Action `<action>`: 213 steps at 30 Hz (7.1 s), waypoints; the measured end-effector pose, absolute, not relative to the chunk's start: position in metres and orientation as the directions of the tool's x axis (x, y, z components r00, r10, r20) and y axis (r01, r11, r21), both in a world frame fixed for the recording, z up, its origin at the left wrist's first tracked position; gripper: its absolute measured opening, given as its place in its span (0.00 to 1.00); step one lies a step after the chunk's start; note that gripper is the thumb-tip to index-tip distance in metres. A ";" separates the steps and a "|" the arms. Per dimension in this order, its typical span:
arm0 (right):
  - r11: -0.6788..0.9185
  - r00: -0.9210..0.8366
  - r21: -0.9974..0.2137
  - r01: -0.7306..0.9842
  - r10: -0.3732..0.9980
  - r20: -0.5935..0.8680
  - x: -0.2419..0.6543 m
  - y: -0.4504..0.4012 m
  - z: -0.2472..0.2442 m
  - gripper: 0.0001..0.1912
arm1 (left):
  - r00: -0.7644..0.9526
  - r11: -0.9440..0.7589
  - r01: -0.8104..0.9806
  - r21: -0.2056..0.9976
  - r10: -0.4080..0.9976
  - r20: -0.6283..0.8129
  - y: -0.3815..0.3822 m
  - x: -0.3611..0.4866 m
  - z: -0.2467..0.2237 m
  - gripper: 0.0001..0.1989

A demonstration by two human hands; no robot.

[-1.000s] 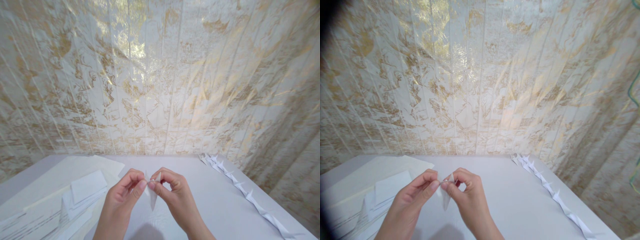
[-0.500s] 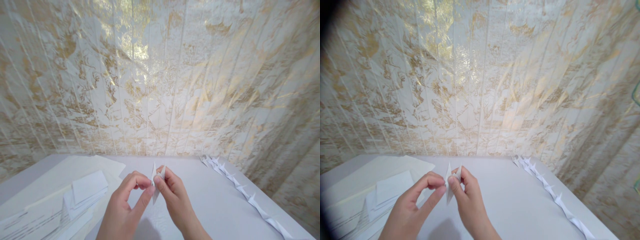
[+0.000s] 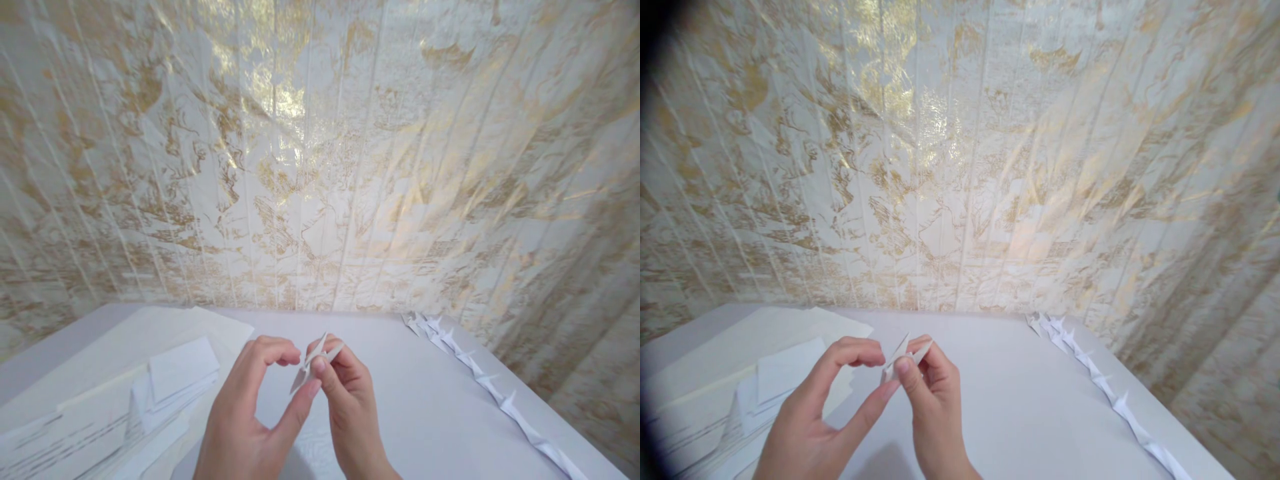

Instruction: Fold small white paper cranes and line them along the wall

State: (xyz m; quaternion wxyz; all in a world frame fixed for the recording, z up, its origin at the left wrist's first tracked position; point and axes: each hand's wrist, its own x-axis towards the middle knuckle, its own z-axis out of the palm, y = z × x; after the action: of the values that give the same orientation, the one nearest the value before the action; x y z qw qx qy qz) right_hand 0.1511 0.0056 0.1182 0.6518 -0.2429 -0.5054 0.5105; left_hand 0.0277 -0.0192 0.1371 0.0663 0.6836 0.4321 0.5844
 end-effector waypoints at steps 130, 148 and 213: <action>0.879 -0.273 -0.259 0.400 0.383 0.882 0.179 0.004 0.140 0.08 | -0.002 -0.163 0.028 0.986 0.987 0.163 -0.009 0.024 0.145 0.15; 0.806 -0.122 -0.573 0.144 0.590 0.799 0.174 0.000 0.140 0.03 | 0.290 0.054 -0.248 0.967 0.957 0.021 -0.015 0.017 0.148 0.12; 0.583 0.006 -0.808 0.079 0.811 0.586 0.177 0.016 0.114 0.05 | 0.032 -0.424 0.375 0.824 0.895 0.445 -0.003 0.005 0.138 0.10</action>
State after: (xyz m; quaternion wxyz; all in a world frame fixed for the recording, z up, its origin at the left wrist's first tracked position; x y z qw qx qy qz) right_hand 0.1767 0.0155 0.1140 0.6181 -0.3476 -0.6401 0.2958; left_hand 0.0049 -0.0028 0.1376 0.2545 0.6717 0.4726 0.5106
